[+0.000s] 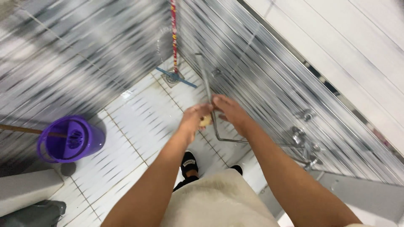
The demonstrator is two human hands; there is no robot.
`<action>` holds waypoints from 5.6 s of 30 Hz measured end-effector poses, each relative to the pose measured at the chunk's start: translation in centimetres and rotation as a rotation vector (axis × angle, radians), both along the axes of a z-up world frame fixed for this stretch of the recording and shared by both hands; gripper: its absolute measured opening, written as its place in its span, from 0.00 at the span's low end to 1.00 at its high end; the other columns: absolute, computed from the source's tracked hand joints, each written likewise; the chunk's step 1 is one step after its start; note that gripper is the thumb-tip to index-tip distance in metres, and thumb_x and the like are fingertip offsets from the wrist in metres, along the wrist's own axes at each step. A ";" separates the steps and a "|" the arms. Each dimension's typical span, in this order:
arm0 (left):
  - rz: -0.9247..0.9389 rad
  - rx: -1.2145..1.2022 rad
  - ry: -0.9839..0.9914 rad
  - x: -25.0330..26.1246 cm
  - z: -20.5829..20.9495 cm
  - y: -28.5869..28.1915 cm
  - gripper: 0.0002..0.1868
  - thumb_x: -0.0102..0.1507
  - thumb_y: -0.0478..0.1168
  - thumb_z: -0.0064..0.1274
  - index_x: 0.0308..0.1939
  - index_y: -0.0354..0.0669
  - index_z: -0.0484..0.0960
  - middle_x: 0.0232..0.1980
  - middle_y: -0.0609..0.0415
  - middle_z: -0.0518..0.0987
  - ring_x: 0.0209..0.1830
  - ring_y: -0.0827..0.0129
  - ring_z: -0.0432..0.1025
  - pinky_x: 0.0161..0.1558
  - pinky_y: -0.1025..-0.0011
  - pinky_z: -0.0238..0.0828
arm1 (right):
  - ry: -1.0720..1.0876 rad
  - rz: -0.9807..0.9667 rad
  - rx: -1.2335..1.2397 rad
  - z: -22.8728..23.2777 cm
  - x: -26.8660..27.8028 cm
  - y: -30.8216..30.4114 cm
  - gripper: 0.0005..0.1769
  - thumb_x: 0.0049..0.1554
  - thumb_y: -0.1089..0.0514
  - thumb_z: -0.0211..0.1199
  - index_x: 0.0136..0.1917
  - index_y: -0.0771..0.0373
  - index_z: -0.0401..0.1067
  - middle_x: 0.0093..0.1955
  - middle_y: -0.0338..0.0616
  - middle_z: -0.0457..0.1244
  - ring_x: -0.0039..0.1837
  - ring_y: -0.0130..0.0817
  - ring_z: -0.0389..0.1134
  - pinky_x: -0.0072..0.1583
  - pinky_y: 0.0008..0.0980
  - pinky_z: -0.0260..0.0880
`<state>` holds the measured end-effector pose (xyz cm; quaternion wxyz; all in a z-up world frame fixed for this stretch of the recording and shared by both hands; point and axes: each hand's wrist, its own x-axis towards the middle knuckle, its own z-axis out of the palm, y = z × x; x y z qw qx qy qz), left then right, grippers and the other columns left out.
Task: Cleaning a shower head and a soap dish holder in a bathroom sink.
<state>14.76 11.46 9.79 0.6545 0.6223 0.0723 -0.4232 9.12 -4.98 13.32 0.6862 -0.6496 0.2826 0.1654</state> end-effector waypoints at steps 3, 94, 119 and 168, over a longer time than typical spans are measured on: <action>-0.070 -0.043 -0.002 0.0 0.9 1.1 0.21 0.61 0.52 0.59 0.54 0.48 0.84 0.38 0.58 0.82 0.33 0.71 0.77 0.31 0.72 0.65 | -0.177 -0.015 0.031 -0.2 5.1 0.7 0.27 0.66 0.42 0.50 0.67 0.64 0.71 0.58 0.45 0.70 0.61 0.36 0.70 0.66 0.39 0.68; 0.850 -0.781 0.270 13.5 -0.1 13.3 0.35 0.67 0.59 0.24 0.62 0.32 0.66 0.61 0.39 0.81 0.57 0.49 0.78 0.48 0.60 0.77 | -0.155 0.209 -0.261 12.5 5.0 15.2 0.23 0.58 0.52 0.63 0.64 0.64 0.75 0.31 0.41 0.66 0.25 0.26 0.64 0.30 0.26 0.58; 0.909 -0.654 0.126 12.9 -4.2 13.6 0.41 0.56 0.23 0.42 0.74 0.49 0.64 0.64 0.43 0.69 0.53 0.55 0.72 0.61 0.63 0.78 | -0.151 0.109 -0.281 11.7 4.9 14.3 0.20 0.57 0.55 0.63 0.60 0.66 0.76 0.30 0.41 0.65 0.24 0.28 0.63 0.29 0.30 0.62; 1.044 -0.650 0.152 13.0 -3.9 14.8 0.35 0.57 0.22 0.44 0.63 0.59 0.60 0.55 0.44 0.72 0.50 0.53 0.72 0.57 0.58 0.78 | -0.152 0.131 -0.240 11.5 4.8 14.9 0.22 0.57 0.53 0.62 0.63 0.64 0.76 0.32 0.39 0.66 0.26 0.26 0.65 0.30 0.26 0.61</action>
